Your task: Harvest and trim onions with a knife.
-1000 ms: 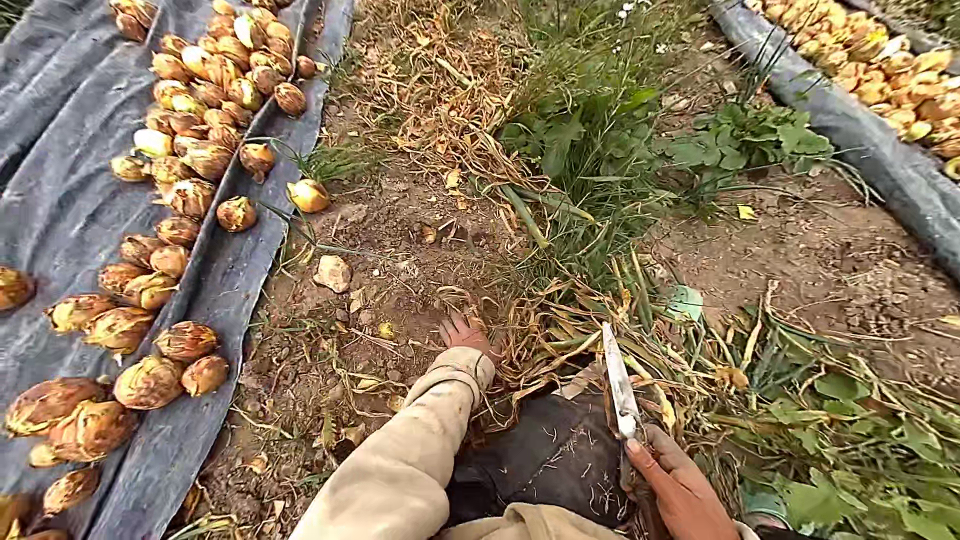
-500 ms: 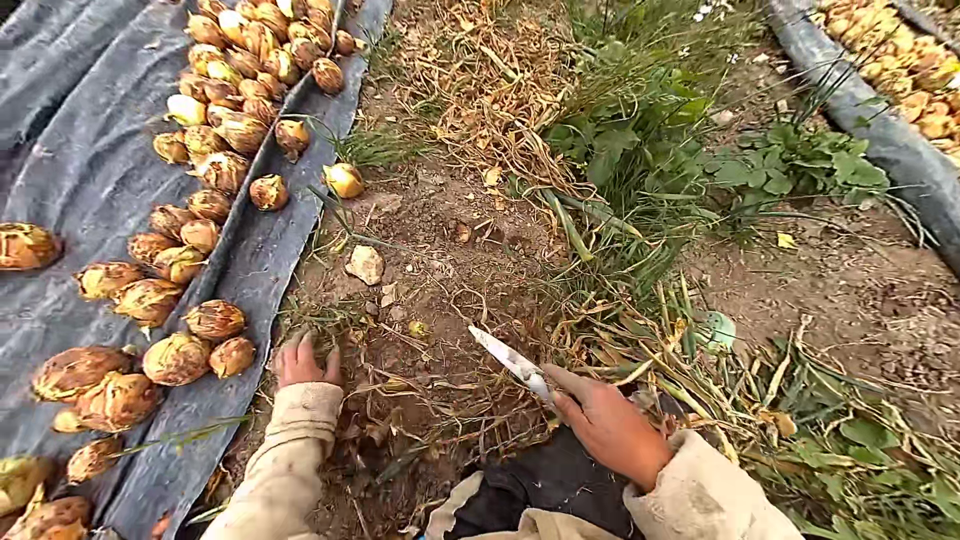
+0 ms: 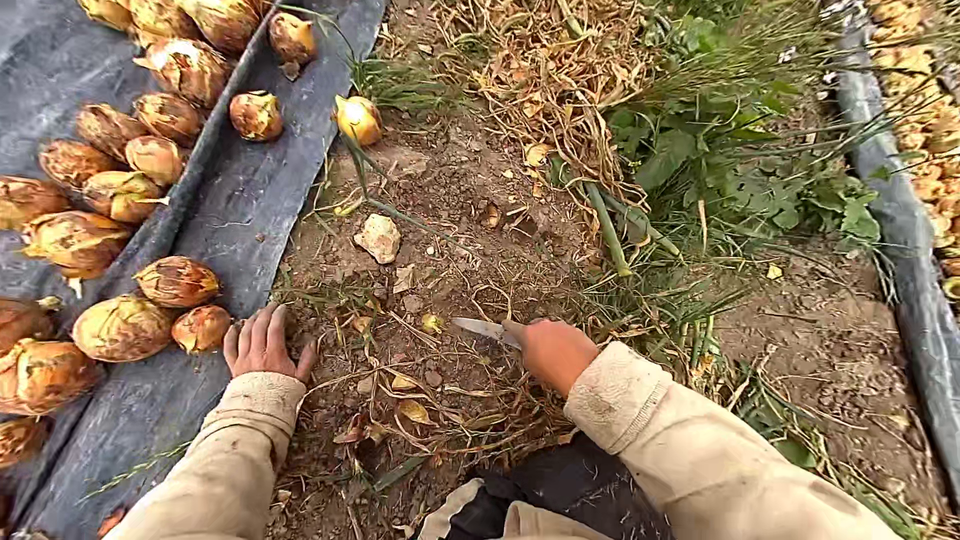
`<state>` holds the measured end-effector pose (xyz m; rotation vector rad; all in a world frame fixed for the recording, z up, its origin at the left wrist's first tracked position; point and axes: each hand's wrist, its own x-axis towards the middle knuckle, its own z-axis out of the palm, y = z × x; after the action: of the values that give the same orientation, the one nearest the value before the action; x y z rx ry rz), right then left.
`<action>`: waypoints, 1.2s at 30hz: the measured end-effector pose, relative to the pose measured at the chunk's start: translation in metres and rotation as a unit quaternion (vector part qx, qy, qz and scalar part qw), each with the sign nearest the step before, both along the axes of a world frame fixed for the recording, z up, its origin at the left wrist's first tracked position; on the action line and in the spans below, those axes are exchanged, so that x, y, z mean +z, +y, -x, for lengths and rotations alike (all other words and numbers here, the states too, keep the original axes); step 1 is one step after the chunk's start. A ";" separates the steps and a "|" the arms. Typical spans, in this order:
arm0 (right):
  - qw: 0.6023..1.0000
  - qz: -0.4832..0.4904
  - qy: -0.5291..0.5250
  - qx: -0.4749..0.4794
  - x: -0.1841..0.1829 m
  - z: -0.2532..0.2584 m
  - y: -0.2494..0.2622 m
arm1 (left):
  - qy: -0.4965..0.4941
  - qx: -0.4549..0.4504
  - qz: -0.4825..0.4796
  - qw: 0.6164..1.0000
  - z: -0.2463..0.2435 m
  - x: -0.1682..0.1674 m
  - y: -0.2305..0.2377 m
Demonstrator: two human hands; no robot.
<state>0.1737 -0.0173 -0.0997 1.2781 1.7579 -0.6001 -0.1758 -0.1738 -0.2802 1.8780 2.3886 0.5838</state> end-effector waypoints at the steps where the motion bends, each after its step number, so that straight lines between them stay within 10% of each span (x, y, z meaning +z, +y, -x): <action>1: 1.000 0.006 -0.013 0.012 0.005 0.008 0.004 | 0.004 0.004 -0.003 1.000 0.000 -0.001 0.001; 16: 0.993 0.016 -0.050 0.102 0.015 0.081 0.001 | 0.028 0.022 -0.022 0.999 -0.003 0.001 0.004; 30: 0.960 -0.037 0.215 0.176 -0.089 -0.054 0.095 | 0.028 0.010 -0.017 0.999 -0.002 -0.001 0.005; 36: 0.983 -0.034 0.131 0.123 -0.085 -0.041 0.086 | 0.030 0.019 -0.020 0.999 -0.005 -0.003 0.001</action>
<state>0.2147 0.0691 -0.1843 1.0407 2.1319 -0.5900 -0.1711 -0.1725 -0.2831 1.8949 2.4728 0.5903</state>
